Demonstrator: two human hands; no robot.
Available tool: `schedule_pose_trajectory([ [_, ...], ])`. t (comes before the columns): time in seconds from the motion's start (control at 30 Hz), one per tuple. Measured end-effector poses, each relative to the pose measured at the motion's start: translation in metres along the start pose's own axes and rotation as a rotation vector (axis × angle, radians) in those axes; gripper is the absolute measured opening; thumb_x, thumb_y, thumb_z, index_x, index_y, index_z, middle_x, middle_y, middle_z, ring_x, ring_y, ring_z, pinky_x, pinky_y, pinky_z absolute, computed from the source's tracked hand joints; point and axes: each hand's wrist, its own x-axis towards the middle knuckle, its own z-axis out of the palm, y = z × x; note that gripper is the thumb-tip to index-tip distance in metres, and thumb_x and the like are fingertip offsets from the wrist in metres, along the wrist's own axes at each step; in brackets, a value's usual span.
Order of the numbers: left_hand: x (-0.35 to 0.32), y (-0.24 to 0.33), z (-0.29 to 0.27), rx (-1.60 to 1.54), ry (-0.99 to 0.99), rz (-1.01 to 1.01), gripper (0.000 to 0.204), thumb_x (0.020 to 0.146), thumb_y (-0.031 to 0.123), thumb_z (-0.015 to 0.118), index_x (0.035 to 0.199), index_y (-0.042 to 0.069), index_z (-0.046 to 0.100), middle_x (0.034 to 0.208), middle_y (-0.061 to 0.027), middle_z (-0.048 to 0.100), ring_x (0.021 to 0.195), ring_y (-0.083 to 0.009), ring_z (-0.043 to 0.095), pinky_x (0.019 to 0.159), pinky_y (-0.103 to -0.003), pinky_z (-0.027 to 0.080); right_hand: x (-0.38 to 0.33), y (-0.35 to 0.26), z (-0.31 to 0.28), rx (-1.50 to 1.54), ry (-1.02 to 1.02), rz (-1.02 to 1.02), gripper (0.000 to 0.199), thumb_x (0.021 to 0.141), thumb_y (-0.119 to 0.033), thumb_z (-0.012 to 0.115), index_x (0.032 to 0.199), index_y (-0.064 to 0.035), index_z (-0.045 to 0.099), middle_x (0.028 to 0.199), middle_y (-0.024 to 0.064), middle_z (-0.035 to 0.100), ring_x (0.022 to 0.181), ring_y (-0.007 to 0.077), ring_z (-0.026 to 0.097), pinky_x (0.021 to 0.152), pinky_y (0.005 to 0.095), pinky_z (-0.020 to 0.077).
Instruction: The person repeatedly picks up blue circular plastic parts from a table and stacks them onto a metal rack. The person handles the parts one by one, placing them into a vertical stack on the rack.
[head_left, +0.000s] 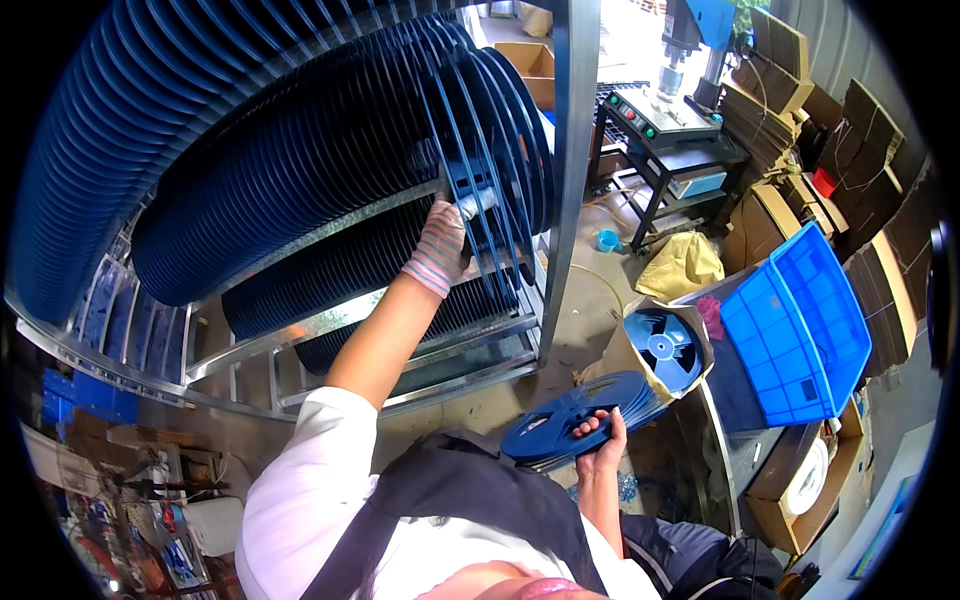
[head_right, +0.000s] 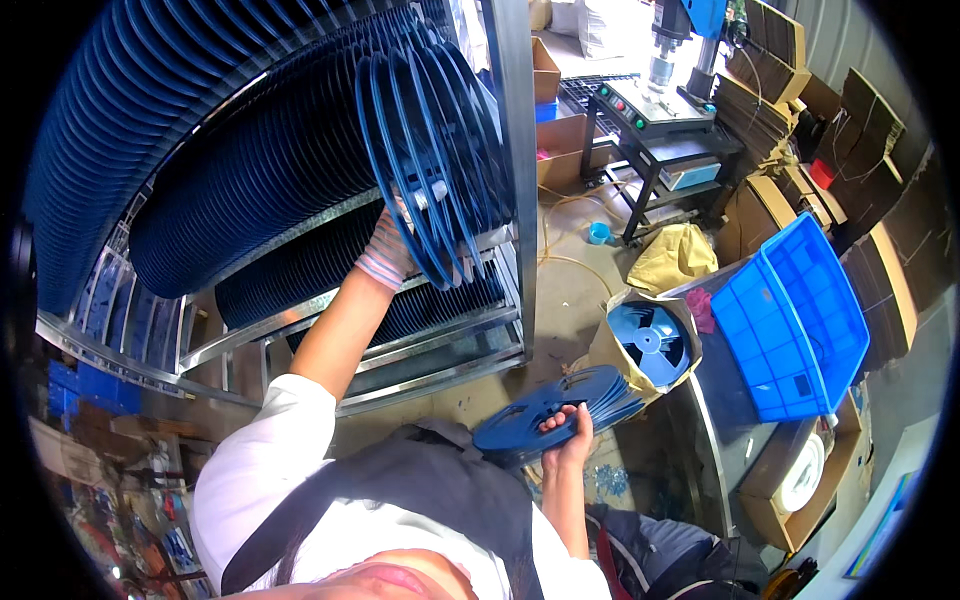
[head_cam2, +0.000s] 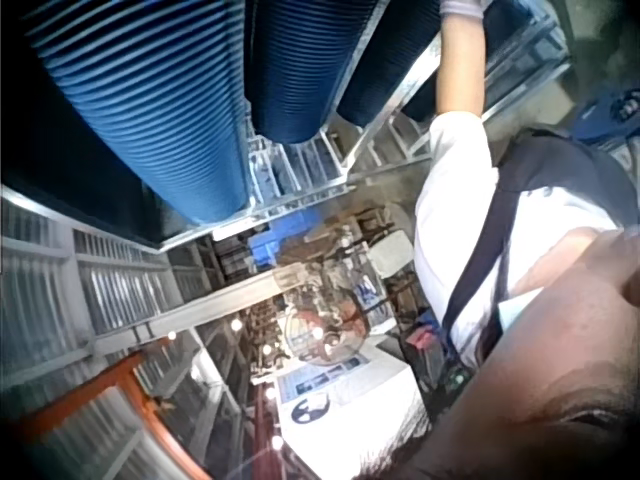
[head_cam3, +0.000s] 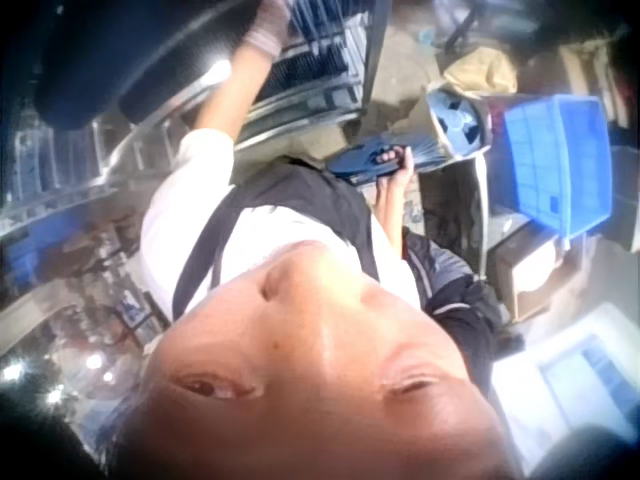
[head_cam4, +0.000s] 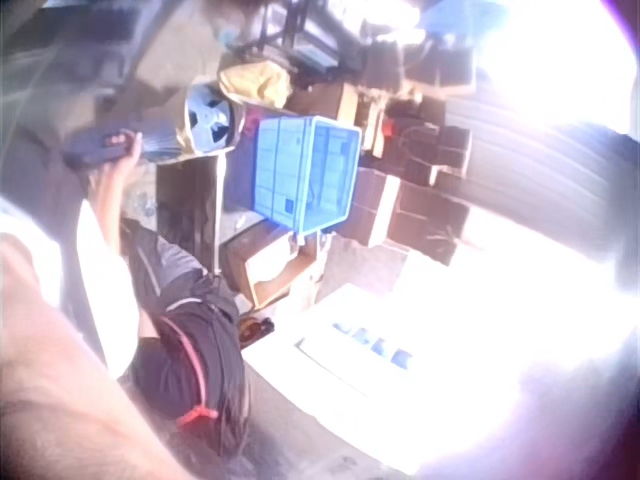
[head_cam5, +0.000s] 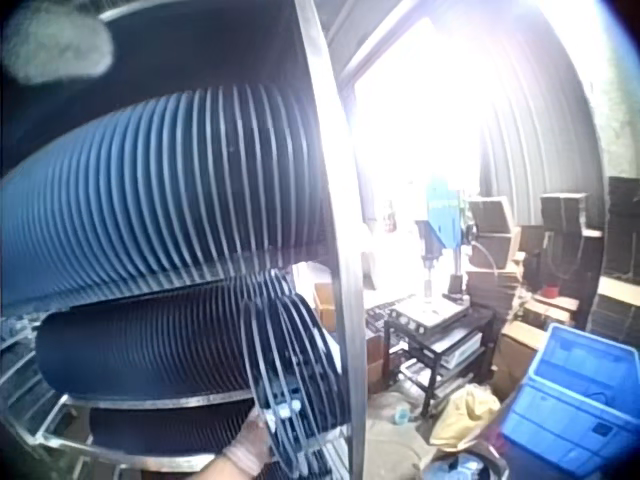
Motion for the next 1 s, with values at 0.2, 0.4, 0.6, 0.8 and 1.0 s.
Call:
schedule_pose_trajectory([
  [0.2, -0.008, 0.009, 0.015, -0.002, 0.02, -0.126, 0.048, 0.078, 0.016, 0.069, 0.121, 0.026, 0.051, 0.102, -0.0056, 0.063, 0.082, -0.0287, 0.066, 0.057, -0.054, 0.056, 0.0, -0.002, -0.004, 0.027, 0.028, -0.013, 0.033, 0.085, -0.039, 0.06, 0.081, -0.0064, 0.056, 0.063, 0.0034, 0.052, 0.059, 0.0175, 0.051, 0.059, 0.0323, 0.0439],
  [0.4, -0.011, 0.007, 0.009, 0.03, -0.085, -0.081, 0.036, 0.093, 0.038, 0.049, 0.124, 0.018, 0.05, 0.102, -0.0049, 0.065, 0.082, -0.0233, 0.067, 0.06, -0.055, 0.056, 0.002, -0.003, -0.004, 0.047, 0.041, -0.026, 0.032, 0.085, -0.04, 0.06, 0.08, -0.0076, 0.057, 0.063, 0.0026, 0.052, 0.059, 0.0166, 0.051, 0.059, 0.0313, 0.0433],
  [0.6, 0.007, -0.054, -0.061, 0.262, -0.239, 0.592, 0.037, 0.095, 0.031, 0.049, 0.125, 0.008, 0.048, 0.109, -0.0083, 0.063, 0.096, -0.0175, 0.064, 0.082, -0.033, 0.056, 0.005, 0.0, -0.003, 0.051, 0.017, 0.012, 0.031, 0.085, -0.04, 0.06, 0.078, -0.0095, 0.055, 0.063, 0.002, 0.052, 0.059, 0.0162, 0.051, 0.059, 0.0304, 0.0436],
  [0.8, -0.008, -0.049, -0.055, -0.062, -0.273, 0.253, 0.031, 0.094, 0.023, 0.049, 0.119, 0.005, 0.053, 0.099, -0.0091, 0.065, 0.088, -0.0184, 0.066, 0.076, -0.036, 0.059, 0.011, 0.001, -0.003, 0.032, 0.02, 0.008, 0.031, 0.085, -0.04, 0.06, 0.078, -0.0097, 0.055, 0.063, 0.0017, 0.051, 0.059, 0.016, 0.051, 0.058, 0.0302, 0.0427],
  [1.0, -0.006, -0.041, -0.041, 0.26, -0.216, 0.48, 0.026, 0.094, 0.016, 0.051, 0.118, 0.007, 0.054, 0.099, -0.0072, 0.064, 0.087, -0.018, 0.066, 0.078, -0.033, 0.058, 0.011, 0.003, 0.004, 0.021, 0.023, 0.014, 0.032, 0.084, -0.04, 0.06, 0.079, -0.0091, 0.055, 0.063, 0.002, 0.051, 0.058, 0.0159, 0.05, 0.057, 0.0301, 0.0422],
])
